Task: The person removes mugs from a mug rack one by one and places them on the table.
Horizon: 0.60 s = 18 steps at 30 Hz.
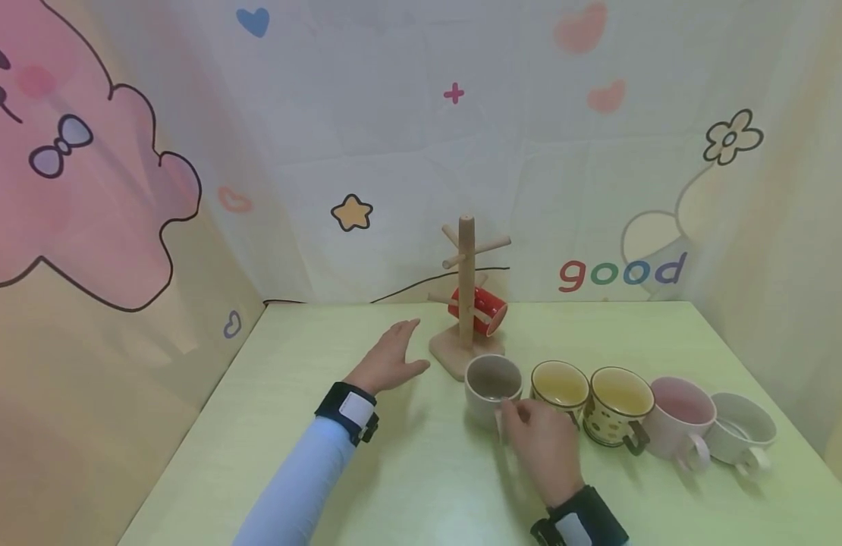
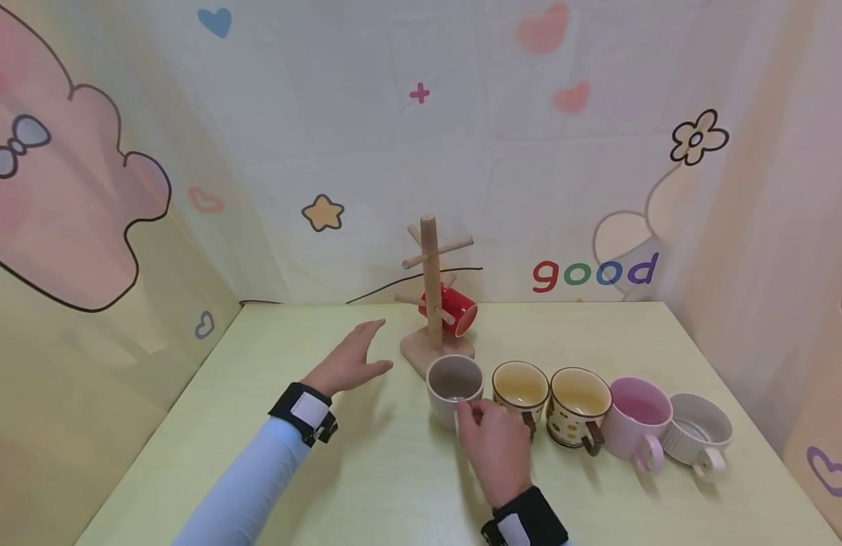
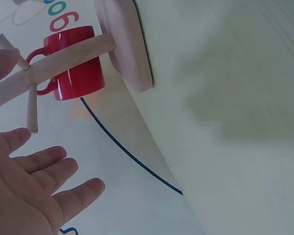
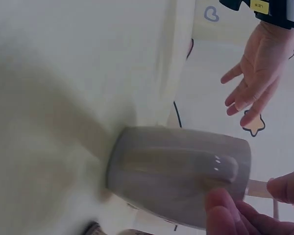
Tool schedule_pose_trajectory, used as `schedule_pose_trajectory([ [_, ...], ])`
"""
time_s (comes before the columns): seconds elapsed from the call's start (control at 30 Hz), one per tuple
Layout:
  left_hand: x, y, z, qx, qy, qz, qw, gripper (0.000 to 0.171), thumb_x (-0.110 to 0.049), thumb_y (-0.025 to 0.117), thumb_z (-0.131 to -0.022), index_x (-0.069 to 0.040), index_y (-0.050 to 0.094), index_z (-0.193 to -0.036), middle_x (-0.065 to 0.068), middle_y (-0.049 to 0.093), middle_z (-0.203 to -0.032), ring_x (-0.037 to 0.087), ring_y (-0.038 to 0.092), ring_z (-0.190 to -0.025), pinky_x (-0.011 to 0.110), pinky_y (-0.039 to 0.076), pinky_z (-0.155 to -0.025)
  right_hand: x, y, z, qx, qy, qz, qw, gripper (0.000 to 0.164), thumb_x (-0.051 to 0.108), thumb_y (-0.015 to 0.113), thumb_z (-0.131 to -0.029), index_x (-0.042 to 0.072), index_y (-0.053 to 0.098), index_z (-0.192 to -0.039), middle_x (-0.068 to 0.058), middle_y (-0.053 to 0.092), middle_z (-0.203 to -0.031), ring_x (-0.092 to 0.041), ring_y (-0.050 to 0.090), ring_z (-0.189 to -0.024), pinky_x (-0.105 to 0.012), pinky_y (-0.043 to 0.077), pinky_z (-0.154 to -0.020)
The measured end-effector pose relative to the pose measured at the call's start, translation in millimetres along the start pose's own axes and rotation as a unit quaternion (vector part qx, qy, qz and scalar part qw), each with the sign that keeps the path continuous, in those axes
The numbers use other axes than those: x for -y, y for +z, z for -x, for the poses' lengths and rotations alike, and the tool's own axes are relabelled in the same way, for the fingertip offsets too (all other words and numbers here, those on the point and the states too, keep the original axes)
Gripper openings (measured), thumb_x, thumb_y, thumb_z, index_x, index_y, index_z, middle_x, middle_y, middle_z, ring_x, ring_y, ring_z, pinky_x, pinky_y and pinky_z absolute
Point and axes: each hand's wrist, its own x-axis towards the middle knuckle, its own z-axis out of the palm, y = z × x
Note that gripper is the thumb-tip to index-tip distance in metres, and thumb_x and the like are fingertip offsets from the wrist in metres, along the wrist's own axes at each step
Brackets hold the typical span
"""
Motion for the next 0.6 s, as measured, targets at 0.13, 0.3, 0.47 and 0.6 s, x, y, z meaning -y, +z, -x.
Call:
schedule_pose_trajectory([
  [0.13,-1.9,-7.8,-5.3,-0.001,-0.002,-0.016,0.9999,0.078,-0.031,0.067,-0.095,-0.004,0.026,-0.155,0.02,0.03,-0.156,0.033,0.03,-0.143,0.047,0.028,-0.115,8,-9,-7,-0.007,-0.005,0.006,1.0,0.031,0.027,0.063,-0.097,-0.001,0.076,-0.093,-0.004,0.068,-0.07,-0.016,0.056,-0.06,-0.031,0.042,-0.055],
  [0.3,-5.4,-18.3,-9.5,0.002,-0.005,-0.033,0.9994,0.078,-0.032,0.066,-0.095,-0.005,0.025,-0.155,0.019,0.03,-0.157,0.033,0.03,-0.144,0.046,0.028,-0.116,19,-20,-16,0.016,-0.002,0.001,1.0,0.035,0.028,0.06,-0.099,-0.004,0.073,-0.1,-0.008,0.069,-0.075,-0.017,0.058,-0.061,-0.029,0.045,-0.052],
  [0.47,-6.2,-27.1,-15.6,0.0,-0.002,-0.044,0.999,0.077,-0.032,0.067,-0.095,-0.004,0.027,-0.155,0.019,0.031,-0.156,0.033,0.031,-0.143,0.047,0.029,-0.115,30,-32,-30,0.034,0.002,0.006,0.999,0.038,0.031,0.058,-0.1,-0.004,0.072,-0.106,-0.014,0.072,-0.086,-0.022,0.064,-0.071,-0.033,0.054,-0.06],
  [0.6,-5.1,-32.1,-23.5,0.002,-0.003,-0.046,0.9989,0.077,-0.032,0.066,-0.095,-0.005,0.026,-0.155,0.019,0.031,-0.156,0.033,0.032,-0.143,0.046,0.029,-0.115,37,-41,-44,0.021,-0.025,0.02,0.999,0.036,0.03,0.059,-0.099,-0.002,0.074,-0.106,-0.015,0.073,-0.086,-0.026,0.066,-0.074,-0.041,0.058,-0.068],
])
